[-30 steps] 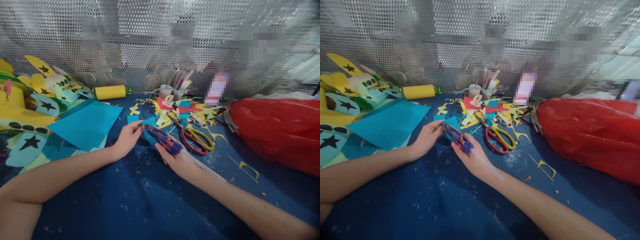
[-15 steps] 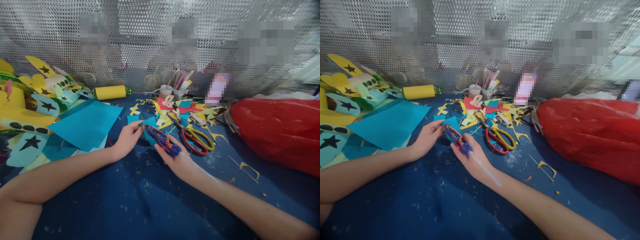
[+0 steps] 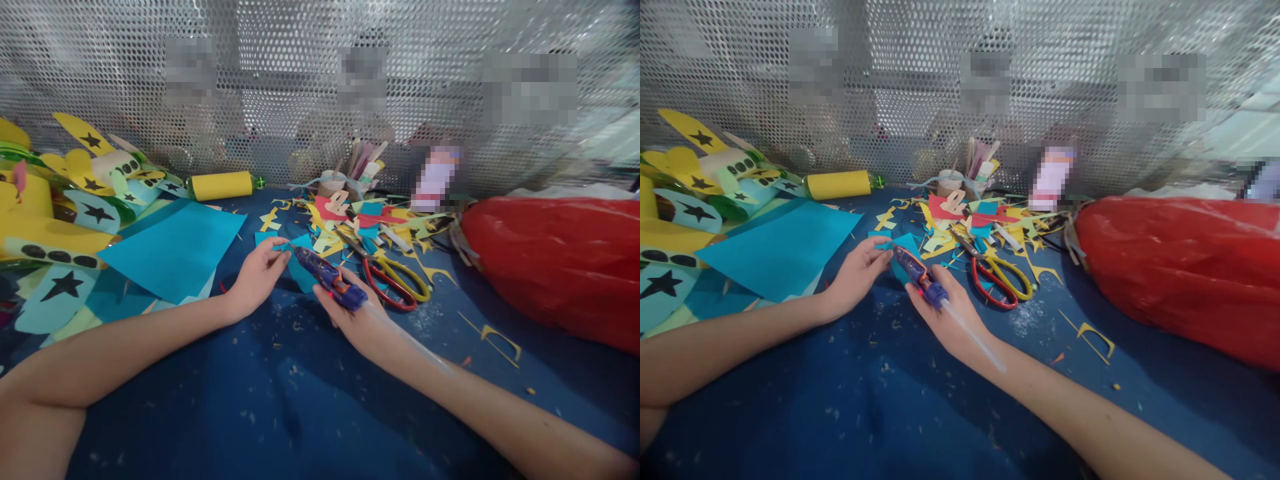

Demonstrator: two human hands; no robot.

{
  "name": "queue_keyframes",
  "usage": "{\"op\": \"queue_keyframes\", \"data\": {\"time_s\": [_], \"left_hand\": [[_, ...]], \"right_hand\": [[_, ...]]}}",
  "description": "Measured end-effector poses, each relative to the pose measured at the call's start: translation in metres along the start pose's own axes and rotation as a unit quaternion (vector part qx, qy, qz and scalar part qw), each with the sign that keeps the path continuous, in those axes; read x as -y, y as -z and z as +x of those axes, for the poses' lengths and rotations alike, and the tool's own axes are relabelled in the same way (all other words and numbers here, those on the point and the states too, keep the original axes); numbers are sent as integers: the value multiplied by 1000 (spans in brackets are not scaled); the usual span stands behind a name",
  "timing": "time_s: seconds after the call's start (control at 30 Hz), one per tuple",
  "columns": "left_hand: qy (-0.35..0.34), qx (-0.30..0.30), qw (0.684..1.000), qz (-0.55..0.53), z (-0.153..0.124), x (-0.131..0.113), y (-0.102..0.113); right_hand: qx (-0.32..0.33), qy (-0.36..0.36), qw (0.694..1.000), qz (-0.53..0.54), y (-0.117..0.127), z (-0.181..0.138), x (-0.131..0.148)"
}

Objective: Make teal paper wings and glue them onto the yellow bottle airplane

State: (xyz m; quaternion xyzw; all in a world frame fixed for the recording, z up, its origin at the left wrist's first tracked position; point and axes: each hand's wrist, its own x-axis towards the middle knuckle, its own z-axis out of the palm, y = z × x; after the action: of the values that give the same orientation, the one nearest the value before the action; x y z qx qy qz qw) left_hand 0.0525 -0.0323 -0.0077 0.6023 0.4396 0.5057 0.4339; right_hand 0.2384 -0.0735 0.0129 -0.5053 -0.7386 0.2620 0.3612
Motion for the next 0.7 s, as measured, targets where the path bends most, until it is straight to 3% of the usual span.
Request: {"op": "queue_keyframes", "data": {"time_s": [0.27,0.7], "left_hand": [[-29,15,999,32,-3,-7,0],[-53,-9,993,110,-3,-9,-1]], "right_hand": [[8,7,1000,-4,-1,-2,6],[-10,-13,1000,-16,4,1,8]]}}
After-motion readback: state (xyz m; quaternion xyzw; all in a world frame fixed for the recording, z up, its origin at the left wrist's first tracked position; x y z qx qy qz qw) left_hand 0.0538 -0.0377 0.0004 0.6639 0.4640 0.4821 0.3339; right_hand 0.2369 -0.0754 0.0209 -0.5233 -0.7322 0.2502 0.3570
